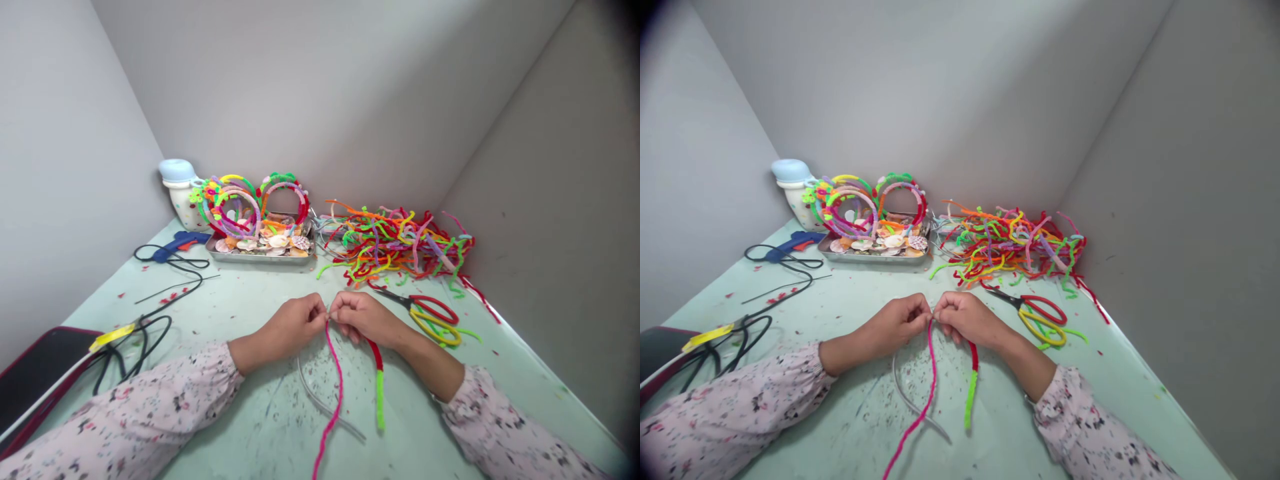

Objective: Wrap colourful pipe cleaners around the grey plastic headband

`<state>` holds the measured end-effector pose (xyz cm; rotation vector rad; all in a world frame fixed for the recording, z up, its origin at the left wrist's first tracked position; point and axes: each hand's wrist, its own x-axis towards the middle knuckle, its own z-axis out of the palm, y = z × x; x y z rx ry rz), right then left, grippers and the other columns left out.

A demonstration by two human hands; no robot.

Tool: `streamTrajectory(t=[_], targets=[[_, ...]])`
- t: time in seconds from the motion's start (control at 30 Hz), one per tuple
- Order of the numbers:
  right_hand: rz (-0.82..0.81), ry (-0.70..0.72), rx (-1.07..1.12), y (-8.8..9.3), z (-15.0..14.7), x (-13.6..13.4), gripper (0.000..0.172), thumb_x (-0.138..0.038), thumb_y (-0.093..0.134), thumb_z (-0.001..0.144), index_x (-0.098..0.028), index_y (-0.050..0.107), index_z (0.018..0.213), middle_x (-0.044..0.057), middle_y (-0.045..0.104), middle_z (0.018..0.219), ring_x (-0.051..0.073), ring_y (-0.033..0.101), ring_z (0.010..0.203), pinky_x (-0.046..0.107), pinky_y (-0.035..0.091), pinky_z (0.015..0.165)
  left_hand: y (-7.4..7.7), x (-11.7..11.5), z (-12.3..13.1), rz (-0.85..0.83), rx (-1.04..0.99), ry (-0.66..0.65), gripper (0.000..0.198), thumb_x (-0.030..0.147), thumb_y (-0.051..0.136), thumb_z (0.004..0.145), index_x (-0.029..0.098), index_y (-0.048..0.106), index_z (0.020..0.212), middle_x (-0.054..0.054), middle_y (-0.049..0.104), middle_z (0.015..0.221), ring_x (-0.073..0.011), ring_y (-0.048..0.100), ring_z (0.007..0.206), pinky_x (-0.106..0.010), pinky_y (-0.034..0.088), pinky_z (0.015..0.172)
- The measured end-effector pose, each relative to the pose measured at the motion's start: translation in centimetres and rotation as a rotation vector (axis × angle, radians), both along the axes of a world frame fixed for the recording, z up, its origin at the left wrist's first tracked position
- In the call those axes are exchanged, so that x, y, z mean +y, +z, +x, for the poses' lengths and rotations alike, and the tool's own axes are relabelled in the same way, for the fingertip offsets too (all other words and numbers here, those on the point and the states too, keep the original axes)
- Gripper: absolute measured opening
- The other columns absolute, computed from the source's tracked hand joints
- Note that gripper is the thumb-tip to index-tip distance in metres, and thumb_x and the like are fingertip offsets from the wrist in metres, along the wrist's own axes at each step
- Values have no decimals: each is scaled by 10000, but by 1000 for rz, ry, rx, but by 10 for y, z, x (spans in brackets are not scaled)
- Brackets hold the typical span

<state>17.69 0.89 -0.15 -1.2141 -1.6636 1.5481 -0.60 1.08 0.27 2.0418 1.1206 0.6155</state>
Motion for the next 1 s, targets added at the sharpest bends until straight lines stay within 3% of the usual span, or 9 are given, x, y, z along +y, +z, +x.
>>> streamTrajectory(t=[0.13,0.43,1.0], targets=[[-3,2,3,1,0,0,45,-211,510,744,-169,522,730,-57,551,514,56,446,340,165,327,347,0,0,-1,38,20,-6,144,258,451,798,164,548,747,28,509,614,-101,423,569,-195,295,519],[-15,1,12,3,-3,-1,44,-212,520,735,-170,518,721,-61,545,498,58,442,334,165,317,340,-2,-1,-3,-68,-81,-16,99,214,483,756,150,559,761,42,477,566,-90,406,525,-185,279,491],[-8,10,-6,3,-1,1,32,-188,498,738,-169,522,728,-58,538,506,56,440,340,161,311,340,0,-5,-2,117,92,2,107,231,459,795,180,550,771,10,555,624,-114,468,551,-206,298,514]])
